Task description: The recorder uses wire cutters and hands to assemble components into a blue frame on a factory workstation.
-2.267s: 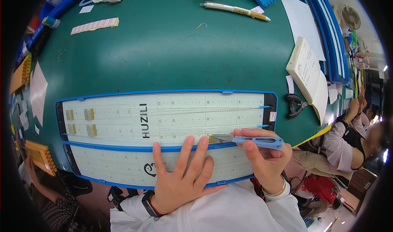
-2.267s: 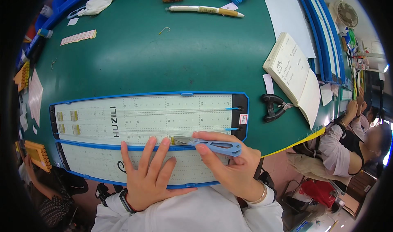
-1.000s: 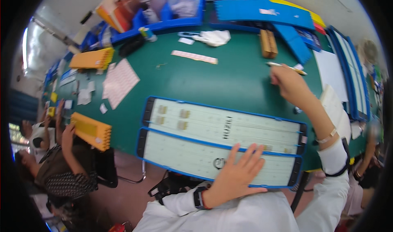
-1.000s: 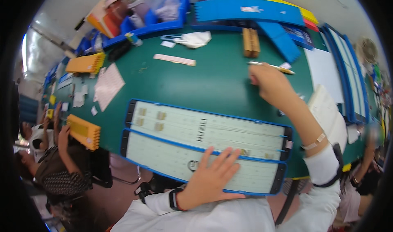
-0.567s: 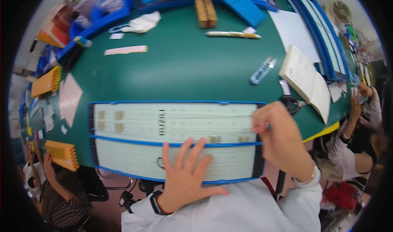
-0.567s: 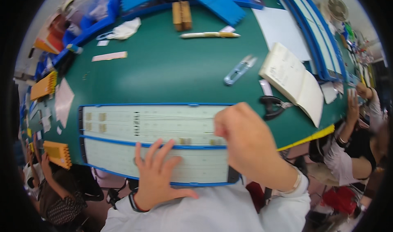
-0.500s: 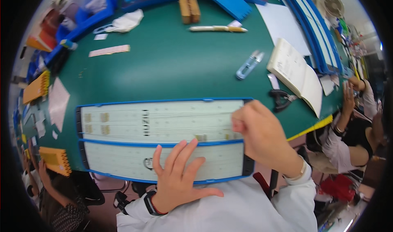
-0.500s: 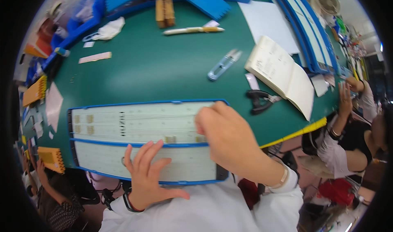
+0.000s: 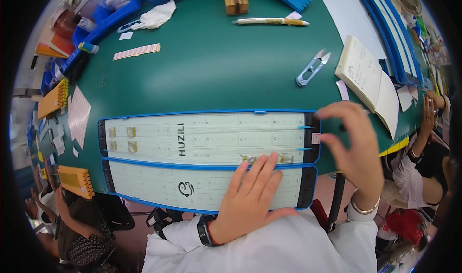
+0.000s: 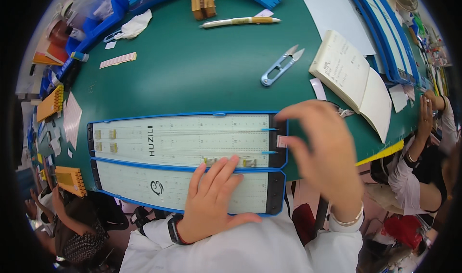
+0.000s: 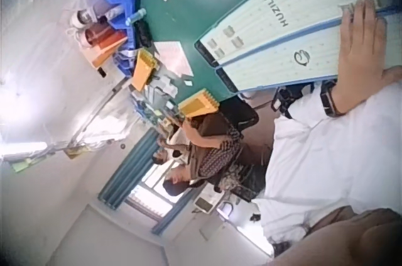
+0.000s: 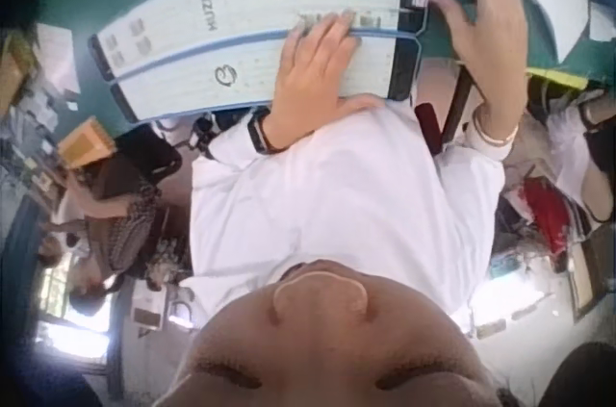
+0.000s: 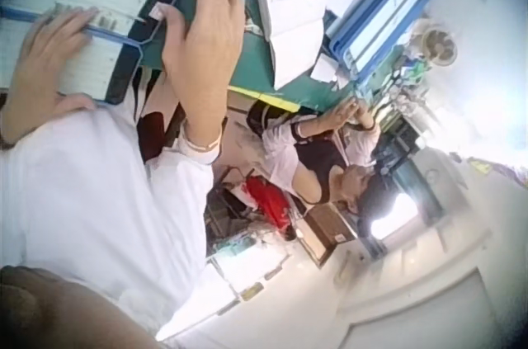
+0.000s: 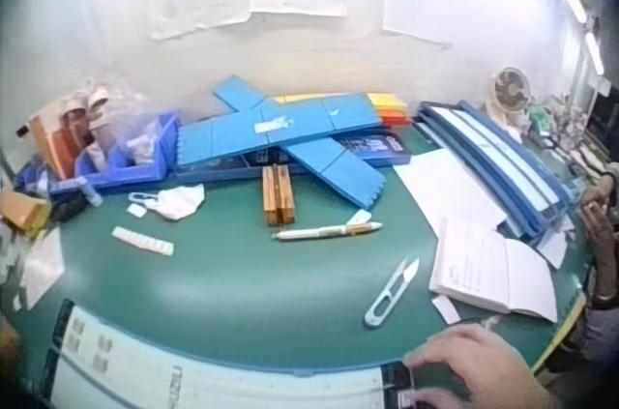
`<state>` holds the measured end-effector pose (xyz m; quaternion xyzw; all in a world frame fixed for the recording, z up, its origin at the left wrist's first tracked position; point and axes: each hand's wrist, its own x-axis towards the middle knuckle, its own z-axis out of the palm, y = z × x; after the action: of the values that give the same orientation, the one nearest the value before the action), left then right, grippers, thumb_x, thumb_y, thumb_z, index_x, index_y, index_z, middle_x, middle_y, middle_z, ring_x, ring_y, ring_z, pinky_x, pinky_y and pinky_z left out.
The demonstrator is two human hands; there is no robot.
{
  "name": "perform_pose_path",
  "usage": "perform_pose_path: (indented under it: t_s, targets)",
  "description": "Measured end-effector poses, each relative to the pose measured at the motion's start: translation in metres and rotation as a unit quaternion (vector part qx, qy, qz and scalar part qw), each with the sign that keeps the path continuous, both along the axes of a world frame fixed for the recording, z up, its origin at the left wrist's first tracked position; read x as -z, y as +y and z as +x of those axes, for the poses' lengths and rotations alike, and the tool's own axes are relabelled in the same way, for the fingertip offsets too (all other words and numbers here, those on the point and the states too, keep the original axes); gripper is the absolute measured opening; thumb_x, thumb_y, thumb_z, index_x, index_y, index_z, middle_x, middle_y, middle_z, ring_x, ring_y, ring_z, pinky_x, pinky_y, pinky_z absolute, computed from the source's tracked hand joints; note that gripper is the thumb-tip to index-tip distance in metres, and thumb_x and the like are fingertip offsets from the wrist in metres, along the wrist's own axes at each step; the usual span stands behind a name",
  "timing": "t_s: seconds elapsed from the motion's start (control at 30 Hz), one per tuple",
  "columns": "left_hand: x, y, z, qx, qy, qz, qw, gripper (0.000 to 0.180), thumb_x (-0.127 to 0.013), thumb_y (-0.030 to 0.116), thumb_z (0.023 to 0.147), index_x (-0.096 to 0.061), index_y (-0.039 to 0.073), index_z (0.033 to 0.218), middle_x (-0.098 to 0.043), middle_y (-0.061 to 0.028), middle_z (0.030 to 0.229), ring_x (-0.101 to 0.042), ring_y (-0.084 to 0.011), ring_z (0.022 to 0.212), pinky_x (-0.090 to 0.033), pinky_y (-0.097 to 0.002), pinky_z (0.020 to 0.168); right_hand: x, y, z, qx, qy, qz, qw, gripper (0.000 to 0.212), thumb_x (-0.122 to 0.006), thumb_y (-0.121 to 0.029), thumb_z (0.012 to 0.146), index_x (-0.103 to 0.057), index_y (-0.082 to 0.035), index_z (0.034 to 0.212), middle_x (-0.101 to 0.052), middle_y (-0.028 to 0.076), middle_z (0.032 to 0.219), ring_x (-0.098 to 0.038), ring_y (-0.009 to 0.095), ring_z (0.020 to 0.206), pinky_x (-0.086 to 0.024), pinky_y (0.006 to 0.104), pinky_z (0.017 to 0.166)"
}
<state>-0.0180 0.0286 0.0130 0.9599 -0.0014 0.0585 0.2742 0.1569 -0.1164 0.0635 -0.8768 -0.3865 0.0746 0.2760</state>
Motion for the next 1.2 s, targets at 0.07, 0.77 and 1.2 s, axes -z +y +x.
perform_pose_path:
  t_s: [0.07,0.77,1.2]
  targets:
    - [0.000,-0.001,0.001,0.004,0.008,-0.024,1.000,0.076,-0.067,0.065,0.067,-0.053,0.004,0.109,-0.051,-0.0150,0.131,-0.047,-0.0298,0.120,-0.024,-0.0478,0.106,0.005,-0.019,0.014,0.071,-0.018,-0.005,0.997,0.047,-0.070,-0.003,0.068,-0.056,-0.003,0.113,-0.057,0.013,0.108,-0.051,0.032,0.107,-0.042,0.0382,0.091]
    - [0.001,0.011,0.009,0.005,0.013,-0.003,1.000,0.082,-0.055,0.076,0.067,-0.050,0.004,0.105,-0.051,-0.0194,0.131,-0.046,-0.0344,0.122,-0.026,-0.0480,0.106,0.053,0.021,-0.018,0.071,0.340,0.626,0.698,0.021,-0.040,-0.026,0.096,-0.034,-0.005,0.094,-0.054,0.018,0.080,-0.062,0.034,0.080,-0.052,0.0442,0.079]
    - [0.002,0.011,0.008,0.014,0.012,0.010,1.000,0.082,-0.055,0.077,0.066,-0.052,0.003,0.102,-0.053,-0.0201,0.129,-0.047,-0.0347,0.121,-0.029,-0.0468,0.104,0.057,0.028,-0.026,0.081,0.325,0.543,0.770,0.033,-0.024,-0.034,0.102,-0.035,-0.006,0.087,-0.054,0.016,0.066,-0.062,0.030,0.065,-0.053,0.0389,0.066]
